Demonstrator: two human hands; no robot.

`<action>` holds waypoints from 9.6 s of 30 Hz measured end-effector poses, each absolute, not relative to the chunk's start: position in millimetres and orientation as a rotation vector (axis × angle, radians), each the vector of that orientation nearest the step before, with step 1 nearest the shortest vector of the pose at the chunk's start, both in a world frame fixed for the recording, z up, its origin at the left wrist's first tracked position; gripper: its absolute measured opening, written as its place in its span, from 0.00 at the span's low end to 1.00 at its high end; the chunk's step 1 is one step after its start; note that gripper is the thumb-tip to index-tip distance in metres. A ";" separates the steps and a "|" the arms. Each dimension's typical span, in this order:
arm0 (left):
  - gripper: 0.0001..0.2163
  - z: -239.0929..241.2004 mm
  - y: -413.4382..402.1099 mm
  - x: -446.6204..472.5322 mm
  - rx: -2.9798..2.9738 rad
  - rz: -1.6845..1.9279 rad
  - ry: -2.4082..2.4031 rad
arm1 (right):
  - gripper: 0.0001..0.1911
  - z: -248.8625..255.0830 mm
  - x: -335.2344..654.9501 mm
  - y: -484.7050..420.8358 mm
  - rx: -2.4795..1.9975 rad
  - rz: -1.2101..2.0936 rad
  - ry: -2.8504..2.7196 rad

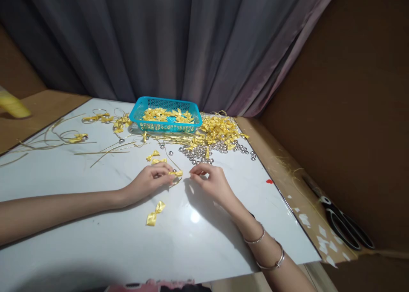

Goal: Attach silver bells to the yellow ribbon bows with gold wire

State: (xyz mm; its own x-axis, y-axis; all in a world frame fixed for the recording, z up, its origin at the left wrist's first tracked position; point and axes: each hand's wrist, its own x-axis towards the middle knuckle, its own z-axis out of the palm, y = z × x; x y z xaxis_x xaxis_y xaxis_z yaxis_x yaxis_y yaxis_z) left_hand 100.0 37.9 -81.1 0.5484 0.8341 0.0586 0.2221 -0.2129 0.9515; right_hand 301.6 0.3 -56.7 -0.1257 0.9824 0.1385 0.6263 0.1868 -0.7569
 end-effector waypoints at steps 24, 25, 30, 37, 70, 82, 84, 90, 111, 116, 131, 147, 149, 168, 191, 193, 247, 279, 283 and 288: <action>0.08 -71.5 49.6 151.8 1.391 0.130 0.517 | 0.05 -35.1 346.5 -27.0 -1.586 0.610 -2.083; 0.08 -73.4 49.1 151.4 1.376 0.141 0.538 | 0.06 -37.3 352.5 -33.5 -1.645 0.470 -2.105; 0.07 -79.0 46.6 149.5 1.328 0.144 0.558 | 0.09 -64.1 375.0 -77.5 -1.861 0.054 -2.173; 0.08 -83.4 46.0 148.4 1.318 0.125 0.553 | 0.12 -112.5 364.1 -100.5 -1.850 -0.426 -1.934; 0.15 -82.5 45.4 151.8 1.342 0.095 0.537 | 0.16 -96.3 293.8 -98.0 -1.745 -0.229 -1.703; 0.15 -85.3 45.3 152.7 1.339 0.095 0.508 | 0.17 -97.9 289.7 -90.2 -1.690 -0.314 -1.759; 0.15 -86.1 45.6 152.7 1.336 0.095 0.508 | 0.17 -97.7 289.8 -89.9 -1.678 -0.338 -1.765; 0.16 -87.7 45.8 152.1 1.333 0.101 0.483 | 0.16 -98.6 290.2 -89.2 -1.680 -0.375 -1.765; 0.16 -83.5 44.5 152.5 1.342 0.091 0.486 | 0.16 -97.6 290.1 -90.5 -1.651 -0.308 -1.774; 0.17 -82.4 44.7 153.0 1.336 0.083 0.501 | 0.16 -97.4 291.0 -90.7 -1.667 -0.300 -1.778; 0.17 -83.5 44.4 152.8 1.281 0.093 0.505 | 0.16 -100.0 291.9 -90.3 -1.667 -0.388 -1.776; 0.20 -83.4 45.0 152.5 1.295 0.088 0.505 | 0.17 -98.2 291.0 -91.2 -1.675 -0.309 -1.807; 0.20 -83.7 45.1 152.4 1.289 0.084 0.508 | 0.17 -97.9 290.8 -91.5 -1.669 -0.293 -1.806; 0.19 -82.1 45.4 152.1 1.303 0.077 0.473 | 0.17 -99.3 291.1 -90.7 -1.674 -0.315 -1.816; 0.20 -83.3 46.1 152.7 1.288 0.084 0.470 | 0.17 -103.0 292.3 -89.7 -1.674 -0.380 -1.838; 0.19 -83.0 45.8 152.7 1.292 0.083 0.468 | 0.17 -103.0 292.5 -89.8 -1.677 -0.369 -1.842; 0.13 -92.6 78.5 149.1 0.855 0.113 0.332 | 0.26 -78.6 295.4 -80.0 -1.697 0.196 -2.408; 0.11 -95.3 82.0 146.0 0.996 0.069 0.383 | 0.14 -109.6 311.8 -196.1 -1.373 0.066 -1.547; 0.12 -98.2 82.2 146.3 1.004 0.070 0.374 | 0.06 -86.0 351.1 -194.1 -1.683 0.141 -1.121; 0.13 -96.1 80.1 147.1 1.010 0.069 0.354 | 0.19 -42.9 431.8 -161.2 -2.052 0.296 -1.052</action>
State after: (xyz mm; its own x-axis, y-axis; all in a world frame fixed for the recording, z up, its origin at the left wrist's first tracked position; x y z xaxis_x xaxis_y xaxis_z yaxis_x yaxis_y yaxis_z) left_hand 147.1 80.1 -96.1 0.9408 0.2193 -0.2584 0.1056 0.5349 0.8383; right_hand 431.8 -161.2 -42.9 0.6277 0.7656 0.1407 0.5801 -0.3395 -0.7404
